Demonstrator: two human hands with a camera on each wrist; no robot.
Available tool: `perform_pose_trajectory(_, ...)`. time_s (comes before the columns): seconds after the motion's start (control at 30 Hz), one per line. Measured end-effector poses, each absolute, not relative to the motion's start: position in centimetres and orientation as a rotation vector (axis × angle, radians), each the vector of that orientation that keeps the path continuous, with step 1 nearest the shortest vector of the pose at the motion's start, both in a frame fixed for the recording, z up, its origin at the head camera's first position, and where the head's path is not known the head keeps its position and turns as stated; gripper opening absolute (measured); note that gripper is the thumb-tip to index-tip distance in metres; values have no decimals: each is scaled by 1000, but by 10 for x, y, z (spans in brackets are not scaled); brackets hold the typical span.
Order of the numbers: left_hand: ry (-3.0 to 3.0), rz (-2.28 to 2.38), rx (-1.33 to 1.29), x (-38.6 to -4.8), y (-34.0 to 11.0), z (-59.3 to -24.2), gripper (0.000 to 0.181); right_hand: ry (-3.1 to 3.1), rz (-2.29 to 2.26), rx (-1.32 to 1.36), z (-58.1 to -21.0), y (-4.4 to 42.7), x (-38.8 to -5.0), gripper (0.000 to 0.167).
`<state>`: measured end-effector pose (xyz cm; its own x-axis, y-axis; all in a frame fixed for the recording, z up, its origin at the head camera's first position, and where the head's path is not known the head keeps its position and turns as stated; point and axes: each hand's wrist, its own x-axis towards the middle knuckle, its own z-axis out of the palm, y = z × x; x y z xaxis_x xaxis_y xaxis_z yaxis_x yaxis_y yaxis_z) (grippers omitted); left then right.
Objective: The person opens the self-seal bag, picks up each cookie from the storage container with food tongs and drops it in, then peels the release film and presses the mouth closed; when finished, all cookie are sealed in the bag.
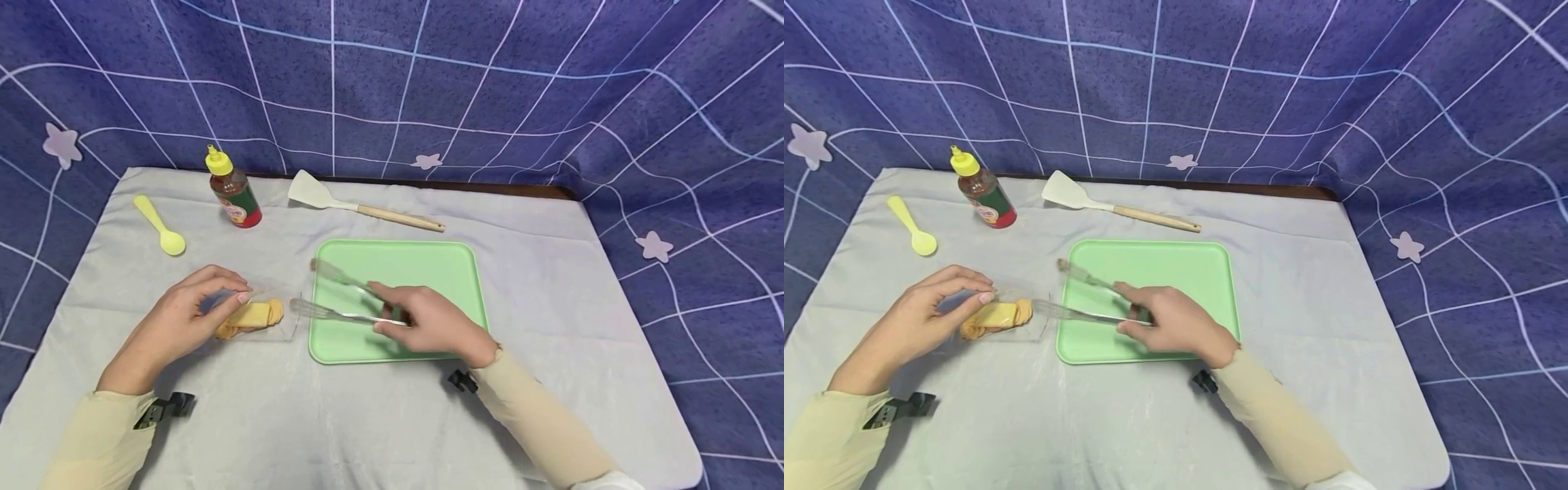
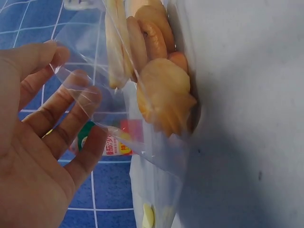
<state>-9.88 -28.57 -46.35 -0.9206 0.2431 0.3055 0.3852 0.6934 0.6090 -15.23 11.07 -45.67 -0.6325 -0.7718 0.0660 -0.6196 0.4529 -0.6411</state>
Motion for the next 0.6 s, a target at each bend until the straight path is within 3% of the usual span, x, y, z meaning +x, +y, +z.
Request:
perform_pose_trajectory(0.3, -2747, -1016, -489, -101, -284, -463, 5, 2822, -1152, -498, -461, 201, -145, 91)
perform_pose_trajectory(0.47, -2734, -1024, -530, -104, -282, -464, 8, 3070, -996, -243, -465, 249, -143, 77)
perform_pose_trajectory(0.6, -2717, -1040, -572, -107, -279, -464, 16, 3164, -767, -154, -474, 278, -135, 74)
